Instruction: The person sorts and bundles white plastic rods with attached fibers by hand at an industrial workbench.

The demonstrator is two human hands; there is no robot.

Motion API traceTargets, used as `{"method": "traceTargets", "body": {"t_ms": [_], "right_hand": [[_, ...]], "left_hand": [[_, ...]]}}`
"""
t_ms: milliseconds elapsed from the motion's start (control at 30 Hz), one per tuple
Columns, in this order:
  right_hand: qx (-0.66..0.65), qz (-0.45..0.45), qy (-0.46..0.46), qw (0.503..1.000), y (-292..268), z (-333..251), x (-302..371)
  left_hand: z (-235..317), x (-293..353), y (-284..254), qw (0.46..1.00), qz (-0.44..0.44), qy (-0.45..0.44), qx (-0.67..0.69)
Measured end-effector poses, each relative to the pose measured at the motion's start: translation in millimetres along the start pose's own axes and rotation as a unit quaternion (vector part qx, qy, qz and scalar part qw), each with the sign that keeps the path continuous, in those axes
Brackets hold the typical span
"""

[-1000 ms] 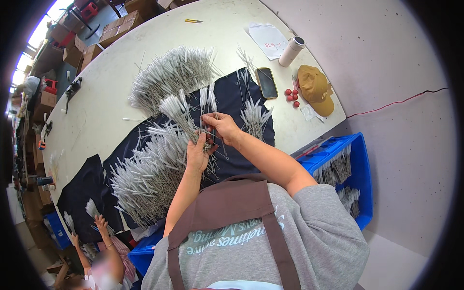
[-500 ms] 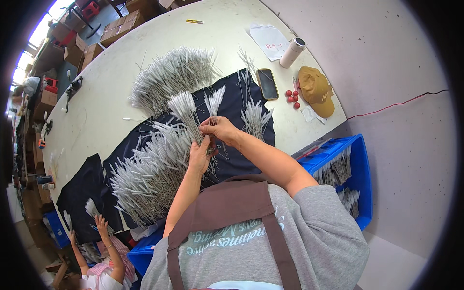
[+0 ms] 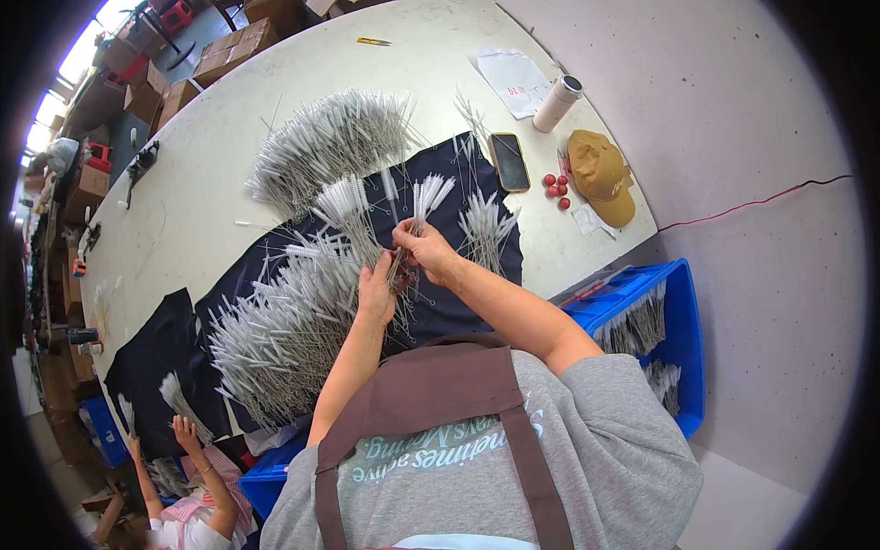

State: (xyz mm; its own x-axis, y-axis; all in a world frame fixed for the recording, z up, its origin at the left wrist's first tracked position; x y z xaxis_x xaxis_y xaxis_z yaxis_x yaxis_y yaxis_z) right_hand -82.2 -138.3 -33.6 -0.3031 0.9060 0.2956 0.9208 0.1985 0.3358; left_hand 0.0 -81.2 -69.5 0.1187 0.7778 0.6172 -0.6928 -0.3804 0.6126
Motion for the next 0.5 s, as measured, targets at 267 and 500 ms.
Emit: {"method": "traceTargets", "body": {"t_ms": [267, 500], "right_hand": [[0.075, 0.007, -0.092, 0.993, -10.4, -34.8, -11.4], [0.008, 0.004, -0.022, 1.000, 9.9, -32.2, -5.9]], "left_hand": [[13.5, 10.3, 7.9, 0.999, -0.023, -0.029, 0.013], [4.0, 13.4, 31.1, 0.991, -0.104, -0.077, 0.028]]}}
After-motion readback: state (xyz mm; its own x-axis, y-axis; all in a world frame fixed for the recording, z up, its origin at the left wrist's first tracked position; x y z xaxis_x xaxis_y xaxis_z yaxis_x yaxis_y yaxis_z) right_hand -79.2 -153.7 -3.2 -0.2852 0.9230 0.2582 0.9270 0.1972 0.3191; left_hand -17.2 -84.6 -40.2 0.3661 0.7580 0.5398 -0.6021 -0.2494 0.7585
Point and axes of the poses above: each hand's wrist, its own x-axis away from the middle knuckle, its own y-axis out of the palm, z = x × y, the point moved 10 cm from there along -x, towards the middle knuckle, and after that the axes turned 15 degrees about -y, right-handed, at the moved point
